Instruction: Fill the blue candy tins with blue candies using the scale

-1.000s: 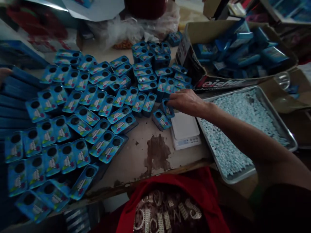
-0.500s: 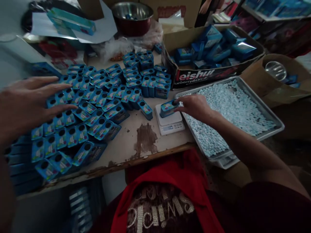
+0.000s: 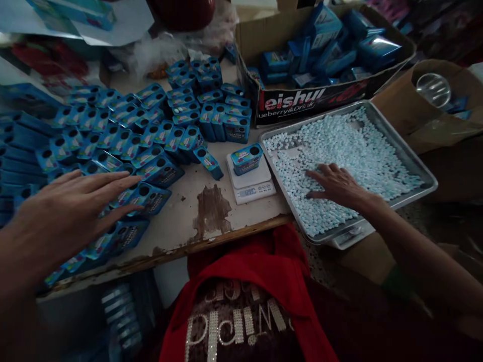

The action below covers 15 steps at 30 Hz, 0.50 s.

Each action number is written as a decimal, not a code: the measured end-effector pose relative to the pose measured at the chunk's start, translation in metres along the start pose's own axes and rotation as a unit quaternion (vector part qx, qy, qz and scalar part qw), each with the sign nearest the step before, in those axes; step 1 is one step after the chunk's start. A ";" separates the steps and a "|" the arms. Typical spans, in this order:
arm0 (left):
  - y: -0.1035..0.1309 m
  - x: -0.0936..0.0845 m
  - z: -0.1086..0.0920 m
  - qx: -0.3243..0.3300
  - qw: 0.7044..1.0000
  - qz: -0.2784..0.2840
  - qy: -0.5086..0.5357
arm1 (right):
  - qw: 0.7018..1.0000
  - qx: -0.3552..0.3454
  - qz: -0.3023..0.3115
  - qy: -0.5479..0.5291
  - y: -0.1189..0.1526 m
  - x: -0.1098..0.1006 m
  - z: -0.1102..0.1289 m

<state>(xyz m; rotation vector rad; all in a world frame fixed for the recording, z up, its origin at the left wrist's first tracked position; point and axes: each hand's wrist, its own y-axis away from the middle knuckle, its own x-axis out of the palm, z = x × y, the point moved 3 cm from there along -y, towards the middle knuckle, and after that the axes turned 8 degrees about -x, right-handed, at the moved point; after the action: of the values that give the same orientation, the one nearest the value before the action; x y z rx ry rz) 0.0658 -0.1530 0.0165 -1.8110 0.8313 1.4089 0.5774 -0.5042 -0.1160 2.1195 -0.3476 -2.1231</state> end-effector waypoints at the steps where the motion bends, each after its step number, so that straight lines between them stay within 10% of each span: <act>1: -0.006 0.005 -0.006 0.017 1.000 0.009 -0.017 | 1.000 -0.012 0.001 -0.026 0.000 -0.001 -0.001; 7: -0.041 0.030 -0.049 0.084 0.996 -0.021 -0.004 | 0.938 0.020 -0.038 -0.343 -0.018 -0.022 -0.015; 13: -0.047 0.048 -0.091 0.083 0.991 -0.059 0.084 | 0.676 0.230 -0.153 -0.683 -0.020 -0.031 -0.017; 15: -0.048 0.056 -0.100 0.069 0.986 -0.068 0.133 | 0.634 0.248 -0.162 -0.715 -0.018 -0.030 -0.011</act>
<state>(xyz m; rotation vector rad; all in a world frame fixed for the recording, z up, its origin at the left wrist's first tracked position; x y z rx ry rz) 0.1701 -0.2124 -0.0147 -1.9346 0.8956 1.0124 0.5899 -0.4804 -0.0916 -0.0954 -0.7140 -3.7468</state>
